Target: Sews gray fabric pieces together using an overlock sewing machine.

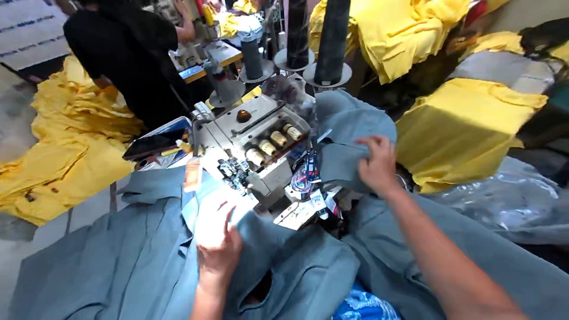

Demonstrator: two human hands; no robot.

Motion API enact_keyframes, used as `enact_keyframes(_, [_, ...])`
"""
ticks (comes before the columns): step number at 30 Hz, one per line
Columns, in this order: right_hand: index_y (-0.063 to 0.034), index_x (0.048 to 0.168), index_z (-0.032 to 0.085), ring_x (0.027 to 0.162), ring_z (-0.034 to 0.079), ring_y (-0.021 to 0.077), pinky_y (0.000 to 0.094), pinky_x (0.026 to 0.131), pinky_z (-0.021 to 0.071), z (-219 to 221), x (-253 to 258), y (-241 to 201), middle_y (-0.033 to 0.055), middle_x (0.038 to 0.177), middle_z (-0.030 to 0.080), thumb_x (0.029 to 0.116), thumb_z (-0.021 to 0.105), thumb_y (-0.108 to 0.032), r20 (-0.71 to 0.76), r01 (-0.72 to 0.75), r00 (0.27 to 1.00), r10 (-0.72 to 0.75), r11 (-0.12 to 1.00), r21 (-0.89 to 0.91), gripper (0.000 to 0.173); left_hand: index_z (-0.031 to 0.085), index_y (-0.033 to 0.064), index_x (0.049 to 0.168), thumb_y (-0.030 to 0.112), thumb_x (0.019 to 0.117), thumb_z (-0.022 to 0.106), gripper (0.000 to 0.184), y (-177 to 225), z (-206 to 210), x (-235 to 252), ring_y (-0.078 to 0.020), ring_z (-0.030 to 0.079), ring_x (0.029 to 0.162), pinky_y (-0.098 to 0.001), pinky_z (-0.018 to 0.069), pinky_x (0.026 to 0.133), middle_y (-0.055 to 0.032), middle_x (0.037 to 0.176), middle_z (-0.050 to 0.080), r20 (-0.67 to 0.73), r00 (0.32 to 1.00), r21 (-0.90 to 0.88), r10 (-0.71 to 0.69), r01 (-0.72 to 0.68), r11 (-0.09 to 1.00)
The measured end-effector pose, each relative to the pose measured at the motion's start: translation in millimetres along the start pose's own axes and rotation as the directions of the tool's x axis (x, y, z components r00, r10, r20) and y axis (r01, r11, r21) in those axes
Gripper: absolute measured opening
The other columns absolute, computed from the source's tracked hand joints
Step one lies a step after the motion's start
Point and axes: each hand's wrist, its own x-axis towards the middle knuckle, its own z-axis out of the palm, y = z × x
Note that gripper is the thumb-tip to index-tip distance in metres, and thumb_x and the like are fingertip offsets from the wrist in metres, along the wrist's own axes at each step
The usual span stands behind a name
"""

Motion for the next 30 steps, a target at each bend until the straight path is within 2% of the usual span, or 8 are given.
enact_keyframes(5, [-0.0096, 0.116, 0.077, 0.133, 0.040, 0.0583, 0.0775, 0.098, 0.0317, -21.1, 62.2, 51.2, 0.0332, 0.144, 0.049, 0.0933, 0.068, 0.000, 0.179, 0.014, 0.984, 0.000, 0.997, -0.075, 0.026, 0.070, -0.0016, 0.107, 0.000, 0.0896, 0.051, 0.027, 54.1, 5.9, -13.3, -0.0256, 0.065, 0.120, -0.0327, 0.0486, 0.105, -0.0243, 0.116, 0.070, 0.079, 0.997, -0.324, 0.018, 0.009, 0.946])
enact_keyframes(12, [0.0007, 0.102, 0.073, 0.119, 0.058, 0.0520, 0.0734, 0.097, 0.0397, -64.5, -29.9, -35.8, 0.0293, 0.120, 0.065, 0.0982, 0.055, -0.006, 0.055, 0.558, 0.825, -0.562, 0.798, -0.226, 0.019, 0.055, 0.0032, 0.139, 0.018, 0.0903, 0.072, 0.054, 109.6, 3.1, -0.4, -0.0275, 0.051, 0.138, -0.0424, 0.0434, 0.114, -0.0225, 0.143, 0.055, 0.294, 0.941, -0.584, 0.170, 0.036, 0.811])
enact_keyframes(15, [-0.0138, 0.102, 0.069, 0.111, 0.064, 0.0308, 0.0552, 0.102, 0.0411, -71.3, -108.2, -87.1, 0.0119, 0.107, 0.070, 0.1040, 0.051, -0.015, -0.052, 0.706, 0.696, -0.716, 0.696, -0.132, 0.018, 0.047, 0.0013, 0.144, 0.030, 0.0952, 0.070, 0.062, 133.1, 2.9, -3.6, -0.0291, 0.051, 0.140, -0.0565, 0.0332, 0.117, -0.0203, 0.141, 0.059, 0.248, 0.954, -0.590, 0.168, 0.011, 0.808])
enact_keyframes(17, [-0.0188, 0.113, 0.059, 0.117, 0.055, 0.0176, 0.0372, 0.110, 0.0338, -67.8, -134.8, -104.8, 0.0045, 0.115, 0.061, 0.1075, 0.048, -0.022, -0.116, 0.745, 0.667, -0.736, 0.661, 0.086, 0.013, 0.054, 0.0071, 0.130, 0.019, 0.1018, 0.058, 0.031, 140.6, -4.0, -11.1, -0.0058, 0.062, 0.114, -0.0303, 0.0449, 0.109, -0.0053, 0.117, 0.067, 0.164, 0.985, -0.696, 0.052, 0.078, 0.714])
enact_keyframes(19, [-0.0169, 0.127, 0.056, 0.112, 0.060, 0.0109, 0.0271, 0.098, 0.0449, -57.9, -144.0, -117.3, 0.0032, 0.120, 0.062, 0.1076, 0.052, -0.035, -0.096, 0.688, 0.704, -0.704, 0.642, 0.340, 0.026, 0.054, 0.0139, 0.121, 0.021, 0.1066, 0.051, 0.017, 137.6, -29.1, -13.2, 0.0061, 0.060, 0.103, -0.0133, 0.0489, 0.095, 0.0052, 0.109, 0.062, 0.116, 0.992, -0.758, -0.040, 0.115, 0.642])
enact_keyframes(22, [-0.0037, 0.121, 0.061, 0.079, 0.067, 0.0111, 0.0228, 0.070, 0.0550, -32.5, -149.7, -136.0, 0.0076, 0.091, 0.070, 0.1052, 0.055, -0.024, -0.008, 0.572, 0.654, -0.757, 0.487, 0.660, 0.026, 0.061, 0.0228, 0.119, 0.022, 0.1052, 0.056, 0.014, 115.5, -89.7, -10.8, 0.0099, 0.061, 0.099, -0.0085, 0.0493, 0.086, 0.0165, 0.109, 0.066, 0.038, 0.990, -0.712, -0.133, 0.120, 0.691])
enact_keyframes(27, [0.0010, 0.098, 0.069, 0.075, 0.068, 0.0147, 0.0226, 0.070, 0.0539, -18.6, -168.4, -189.6, 0.0115, 0.079, 0.069, 0.1038, 0.054, -0.008, -0.070, 0.399, 0.582, -0.810, 0.209, 0.893, 0.018, 0.072, 0.0170, 0.104, 0.023, 0.1054, 0.056, 0.016, 63.0, -190.4, -4.9, 0.0020, 0.066, 0.097, -0.0154, 0.0520, 0.087, 0.0111, 0.100, 0.072, 0.030, 0.994, -0.456, -0.101, 0.104, 0.884])
enact_keyframes(30, [0.0030, 0.104, 0.065, 0.078, 0.066, 0.0085, 0.0173, 0.074, 0.0544, 7.8, -171.9, -200.7, 0.0104, 0.085, 0.068, 0.1054, 0.052, -0.012, -0.044, 0.377, 0.675, -0.736, 0.293, 0.879, 0.019, 0.064, 0.0158, 0.109, 0.025, 0.1079, 0.049, 0.018, 27.7, -179.7, 18.2, 0.0069, 0.061, 0.100, -0.0148, 0.0499, 0.090, 0.0105, 0.104, 0.067, 0.157, 0.987, -0.187, -0.043, 0.072, 0.980])
